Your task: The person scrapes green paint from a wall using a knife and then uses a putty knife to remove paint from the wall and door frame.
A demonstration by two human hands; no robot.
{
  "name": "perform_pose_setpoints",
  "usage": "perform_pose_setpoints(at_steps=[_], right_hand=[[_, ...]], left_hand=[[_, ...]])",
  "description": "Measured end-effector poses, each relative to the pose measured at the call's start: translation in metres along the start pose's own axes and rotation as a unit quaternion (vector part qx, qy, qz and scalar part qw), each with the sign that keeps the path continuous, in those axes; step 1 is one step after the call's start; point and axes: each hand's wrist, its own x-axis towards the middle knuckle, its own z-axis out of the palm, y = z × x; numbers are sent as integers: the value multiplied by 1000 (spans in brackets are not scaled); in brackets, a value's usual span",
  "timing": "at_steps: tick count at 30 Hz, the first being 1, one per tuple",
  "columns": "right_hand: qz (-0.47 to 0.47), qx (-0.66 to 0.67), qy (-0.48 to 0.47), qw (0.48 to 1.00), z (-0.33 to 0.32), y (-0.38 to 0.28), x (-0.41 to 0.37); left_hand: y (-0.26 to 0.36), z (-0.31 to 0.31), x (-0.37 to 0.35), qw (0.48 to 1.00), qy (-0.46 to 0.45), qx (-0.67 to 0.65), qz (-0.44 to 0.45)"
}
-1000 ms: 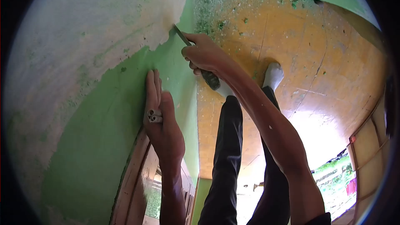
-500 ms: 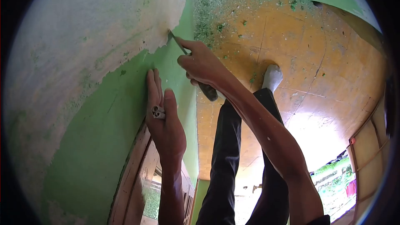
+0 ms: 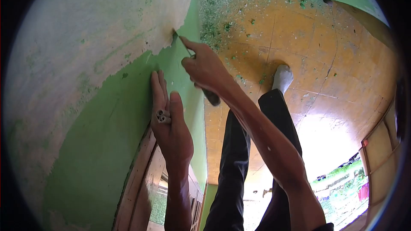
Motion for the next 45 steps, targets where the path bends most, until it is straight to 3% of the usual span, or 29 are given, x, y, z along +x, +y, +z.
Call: perform_pose_setpoints(at_steps=[2, 9, 14, 16, 20, 24, 26, 27, 29, 31, 38, 40, 45], right_hand=[[-75, -7, 3, 997, 5, 3, -10], [-47, 23, -1, 999, 8, 4, -17], [20, 32, -79, 996, 0, -3, -27], [-137, 6, 30, 990, 17, 8, -26], [-97, 31, 44, 994, 24, -3, -33], [-41, 39, 12, 998, 17, -4, -30], [-15, 60, -17, 998, 15, -1, -28], [-34, 36, 0, 999, 16, 6, -23], [-47, 14, 17, 999, 13, 10, -18], [24, 92, -35, 995, 3, 1, -9], [-17, 21, -59, 998, -3, -1, -26], [-75, 0, -13, 997, 3, 1, -29], [-48, 19, -21, 998, 5, -4, -31]], left_hand=[[-2, -3, 1, 1000, -6, -5, -1], [-2, 0, 5, 1000, -1, -13, 1], [-4, -2, 3, 1000, -11, 6, 6], [-1, 1, 3, 1000, -9, 3, 0], [3, -3, 1, 999, -29, -15, 37], [-10, -5, 6, 999, -8, -26, 18], [28, -6, 6, 968, -2, -232, -91], [22, -3, 5, 969, 0, -232, -90], [0, 5, 1, 998, 4, -26, 55], [-17, 0, 6, 999, -1, -28, 45], [0, 0, 1, 998, -16, -28, 51], [2, 2, 2, 999, -18, -25, 40], [4, 1, 2, 998, -22, -6, 53]])
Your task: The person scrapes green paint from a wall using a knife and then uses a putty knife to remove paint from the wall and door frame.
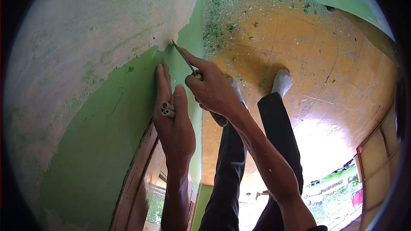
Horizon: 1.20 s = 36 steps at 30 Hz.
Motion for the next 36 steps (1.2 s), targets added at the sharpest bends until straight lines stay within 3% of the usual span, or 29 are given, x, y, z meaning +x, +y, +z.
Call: perform_pose_setpoints(at_steps=[3, 11, 12, 14, 16, 17, 19, 23, 25, 27, 29, 30, 32, 36], right_hand=[[2, -11, 0, 1000, -1, -3, -1], [16, 3, 5, 1000, -1, 4, 7], [-3, -1, 13, 1000, 0, 5, 6], [-22, -3, 17, 1000, -2, 2, 8], [73, 14, -49, 996, -12, -4, 11], [75, 14, -48, 996, -8, -2, 9], [-13, -33, 13, 999, -1, -1, 7], [56, -6, -25, 998, -9, -3, 10], [-19, -31, 7, 999, -2, 5, 9], [-7, -31, 8, 999, -3, 5, 13], [61, 0, -23, 998, -10, -1, 15], [60, -1, -24, 998, -7, 2, 14], [-16, -21, 9, 1000, 0, 10, 11], [-2, -27, 5, 1000, -7, 12, 22]], left_hand=[[9, 3, 2, 999, 14, -6, -35], [40, -9, 19, 952, 48, -196, -229], [29, -6, 15, 952, 48, -198, -227], [2, 0, 2, 1000, 10, -2, -4], [0, -2, 2, 1000, 10, 5, -2], [0, -1, 1, 1000, 10, 9, -1], [-4, 5, 0, 1000, 21, 3, 1], [1, 2, 1, 999, 17, 21, -20], [0, 7, 1, 1000, 21, 3, -17], [10, 2, 8, 1000, 28, -7, -9], [42, -3, 20, 950, 61, -191, -240], [22, -3, 16, 950, 62, -192, -239], [-31, 1, 5, 999, 31, 10, -10], [-2, 4, 3, 1000, 17, 5, -15]])
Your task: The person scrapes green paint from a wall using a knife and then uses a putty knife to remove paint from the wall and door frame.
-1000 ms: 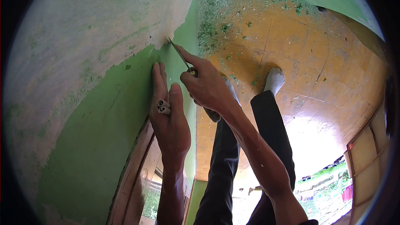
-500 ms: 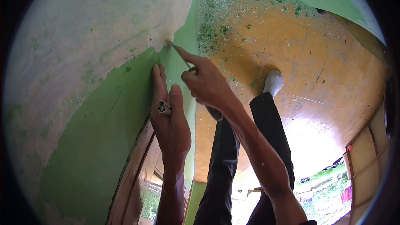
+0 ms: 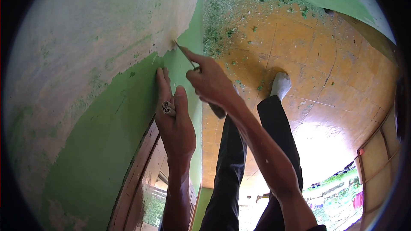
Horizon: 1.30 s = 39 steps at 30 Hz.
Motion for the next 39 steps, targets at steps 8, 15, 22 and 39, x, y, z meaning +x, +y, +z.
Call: perform_pose_setpoints(at_steps=[8, 15, 22, 39], right_hand=[[5, -2, 2, 1000, -1, 0, 2], [118, 53, -74, 989, -15, -18, 6], [-34, -47, 37, 998, 2, 12, 16], [66, 57, -12, 996, -13, 0, 28]], left_hand=[[4, 1, 2, 999, 10, 5, -47], [-5, -1, 2, 997, 23, 52, -49], [1, 4, 1, 1000, 17, 20, -13], [2, 2, 0, 1000, 9, 5, 3]])
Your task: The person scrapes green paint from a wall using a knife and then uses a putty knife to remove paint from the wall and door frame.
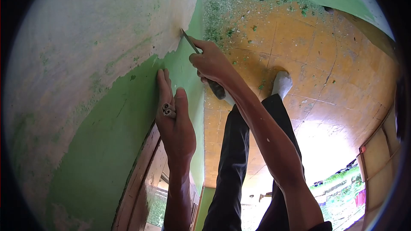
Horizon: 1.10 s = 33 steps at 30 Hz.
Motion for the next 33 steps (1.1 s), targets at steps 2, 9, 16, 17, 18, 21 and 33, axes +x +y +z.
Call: perform_pose_setpoints(at_steps=[2, 9, 16, 17, 18, 21, 33], right_hand=[[-6, 2, -22, 1000, -1, -6, -5], [-4, 6, -23, 1000, -1, -7, -5], [4, -1, -40, 999, -3, -6, -4], [-3, -7, -23, 1000, 0, -6, -7], [-4, -7, -21, 1000, 1, -3, -9], [-41, -64, -3, 997, 7, 11, 3], [34, -11, -53, 998, -7, 3, -4]], left_hand=[[-5, -3, 3, 999, -19, 21, 27], [-8, -2, 4, 1000, -15, -6, 11], [27, -5, 15, 990, 4, -98, -100], [34, -6, 19, 960, 23, -197, -200], [26, -4, 17, 960, 21, -197, -199], [-8, -2, 7, 999, -6, 10, -43], [-26, -6, 7, 999, -11, -31, -29]])
